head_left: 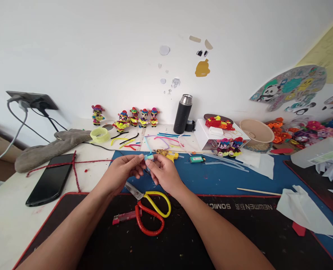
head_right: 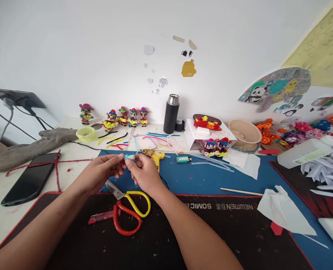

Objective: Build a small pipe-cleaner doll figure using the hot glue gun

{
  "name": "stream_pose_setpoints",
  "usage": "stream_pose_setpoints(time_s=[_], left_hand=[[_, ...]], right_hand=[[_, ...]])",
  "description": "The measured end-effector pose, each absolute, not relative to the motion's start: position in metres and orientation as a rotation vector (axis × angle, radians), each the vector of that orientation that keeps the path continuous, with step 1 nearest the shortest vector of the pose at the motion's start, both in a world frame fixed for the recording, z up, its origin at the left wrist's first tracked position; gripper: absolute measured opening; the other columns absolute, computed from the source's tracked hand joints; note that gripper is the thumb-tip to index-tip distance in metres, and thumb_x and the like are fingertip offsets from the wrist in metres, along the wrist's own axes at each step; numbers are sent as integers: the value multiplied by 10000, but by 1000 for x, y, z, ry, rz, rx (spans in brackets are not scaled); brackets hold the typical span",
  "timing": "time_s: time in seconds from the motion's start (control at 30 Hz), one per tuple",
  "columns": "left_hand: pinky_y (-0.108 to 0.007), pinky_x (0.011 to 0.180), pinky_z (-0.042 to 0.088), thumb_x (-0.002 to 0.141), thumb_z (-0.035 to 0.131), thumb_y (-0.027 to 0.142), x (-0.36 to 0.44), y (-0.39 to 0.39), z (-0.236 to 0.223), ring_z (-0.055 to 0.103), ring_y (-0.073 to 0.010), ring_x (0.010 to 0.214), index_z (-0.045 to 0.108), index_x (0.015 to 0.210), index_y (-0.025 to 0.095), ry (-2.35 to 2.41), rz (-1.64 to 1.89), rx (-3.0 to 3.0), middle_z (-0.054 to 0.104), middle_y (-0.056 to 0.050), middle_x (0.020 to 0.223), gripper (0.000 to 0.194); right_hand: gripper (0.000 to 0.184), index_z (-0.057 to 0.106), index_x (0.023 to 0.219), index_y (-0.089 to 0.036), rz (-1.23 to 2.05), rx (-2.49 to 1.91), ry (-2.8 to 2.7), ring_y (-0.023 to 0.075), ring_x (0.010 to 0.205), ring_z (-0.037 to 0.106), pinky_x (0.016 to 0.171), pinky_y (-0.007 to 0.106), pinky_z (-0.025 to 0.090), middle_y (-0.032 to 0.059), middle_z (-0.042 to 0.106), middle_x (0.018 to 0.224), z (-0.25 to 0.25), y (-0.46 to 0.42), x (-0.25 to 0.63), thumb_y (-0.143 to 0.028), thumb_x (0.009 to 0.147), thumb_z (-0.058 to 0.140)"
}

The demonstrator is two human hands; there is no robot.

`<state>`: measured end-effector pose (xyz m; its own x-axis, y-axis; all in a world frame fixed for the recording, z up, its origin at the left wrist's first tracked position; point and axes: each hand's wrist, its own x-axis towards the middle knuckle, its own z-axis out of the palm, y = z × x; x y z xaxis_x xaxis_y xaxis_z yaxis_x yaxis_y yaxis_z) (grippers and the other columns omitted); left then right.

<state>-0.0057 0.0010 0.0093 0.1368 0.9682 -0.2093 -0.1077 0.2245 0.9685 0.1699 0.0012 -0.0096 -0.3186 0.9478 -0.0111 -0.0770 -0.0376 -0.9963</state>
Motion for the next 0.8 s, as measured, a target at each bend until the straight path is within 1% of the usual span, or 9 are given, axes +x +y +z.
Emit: stream_pose_setpoints(time_s=[0.3, 0.63, 0.8], left_hand=[[-272, 537, 482, 747, 874, 605, -6, 1, 10, 632, -170, 587, 779, 723, 158, 1139, 1006, 1044, 734, -74, 718, 457], [-259, 524, 475, 763, 857, 637, -7, 1, 8, 625, -175, 605, 778, 742, 160, 1145, 1005, 1085, 726, -77, 749, 484], [-260, 524, 476, 768, 844, 648, -6, 1, 8, 627, -179, 604, 772, 738, 168, 1156, 1008, 1106, 725, -76, 746, 486]], right_hand=[[379, 586, 920, -208, 1513, -996, -1354, 87, 369, 446, 382, 223, 348, -91, 545, 550, -11, 2, 170, -568, 908, 705], [390, 578, 918, -211, 1510, -1004, -1356, 87, 364, 447, 381, 225, 346, -95, 541, 542, -11, 2, 169, -582, 908, 695], [363, 573, 928, -208, 1497, -1003, -1370, 87, 368, 448, 382, 224, 345, -95, 542, 545, -10, 2, 170, -559, 926, 665]])
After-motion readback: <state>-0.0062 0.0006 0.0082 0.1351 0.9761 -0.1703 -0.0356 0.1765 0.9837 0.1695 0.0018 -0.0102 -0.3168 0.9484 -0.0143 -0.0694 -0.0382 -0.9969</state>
